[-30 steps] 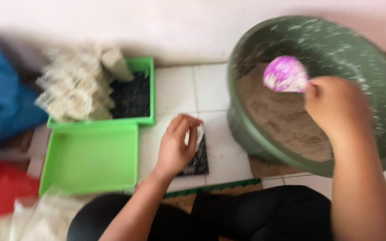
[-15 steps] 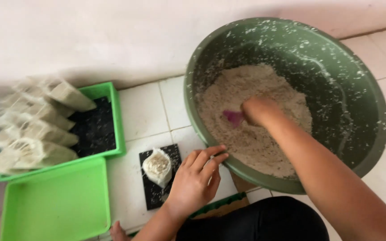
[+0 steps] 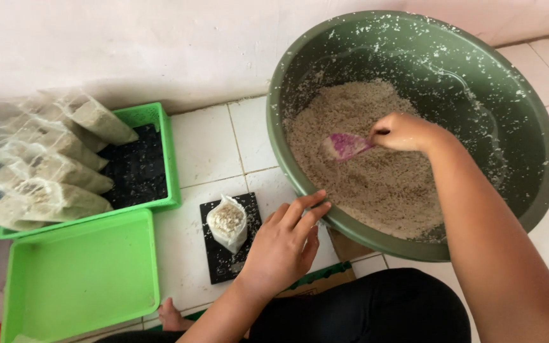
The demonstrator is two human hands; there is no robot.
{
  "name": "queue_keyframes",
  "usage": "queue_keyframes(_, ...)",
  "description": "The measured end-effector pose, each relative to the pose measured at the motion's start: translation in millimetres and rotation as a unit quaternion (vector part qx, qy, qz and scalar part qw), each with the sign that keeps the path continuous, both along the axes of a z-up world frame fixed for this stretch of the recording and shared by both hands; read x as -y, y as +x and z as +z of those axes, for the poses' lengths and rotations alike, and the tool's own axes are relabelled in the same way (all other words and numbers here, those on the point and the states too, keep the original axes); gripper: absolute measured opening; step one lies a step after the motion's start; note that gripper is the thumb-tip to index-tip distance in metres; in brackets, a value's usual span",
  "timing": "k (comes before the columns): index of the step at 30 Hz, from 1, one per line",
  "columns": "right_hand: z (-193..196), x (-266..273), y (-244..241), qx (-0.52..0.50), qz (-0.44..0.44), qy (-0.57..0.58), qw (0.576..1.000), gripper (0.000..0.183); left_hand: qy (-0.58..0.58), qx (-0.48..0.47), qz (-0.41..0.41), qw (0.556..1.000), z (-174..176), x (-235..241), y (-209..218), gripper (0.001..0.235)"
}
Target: The person scoops a granular material from a large green basin into small clear plastic bags using a pink scoop. Each filled bag is placed on a digital scale to check the weight, then moved to a green tray. The process is repeated for multiple bags.
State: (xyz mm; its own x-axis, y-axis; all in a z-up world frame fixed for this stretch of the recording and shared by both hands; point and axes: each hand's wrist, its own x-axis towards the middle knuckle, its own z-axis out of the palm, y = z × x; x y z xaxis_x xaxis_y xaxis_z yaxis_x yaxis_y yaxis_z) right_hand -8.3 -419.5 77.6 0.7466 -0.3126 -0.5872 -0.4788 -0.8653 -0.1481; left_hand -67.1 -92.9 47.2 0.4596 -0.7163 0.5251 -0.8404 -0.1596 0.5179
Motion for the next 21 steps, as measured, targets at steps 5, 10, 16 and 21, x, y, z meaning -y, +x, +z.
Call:
queue_keyframes(5, 14, 1, -16, 0.187, 0.017, 0.039, 0.981, 0.032, 0.071, 0.028, 0.026, 0.997, 17, -9, 3, 0.04)
queue_keyframes(10, 90, -50, -46, 0.155, -0.037, 0.013, 0.987, 0.029, 0.024, -0.075, 0.08, 0.994, 68, -67, 20, 0.032)
queue_keyframes(16, 120, -140, -81, 0.154, -0.053, 0.017, 0.987, 0.032, -0.039, -0.198, 0.27, 0.941, -16, -116, 63, 0.021)
queue_keyframes(21, 99, -211, -89, 0.151, -0.064, 0.026, 0.986, 0.026, -0.019, -0.193, 0.29, 0.937, -39, -110, 74, 0.023)
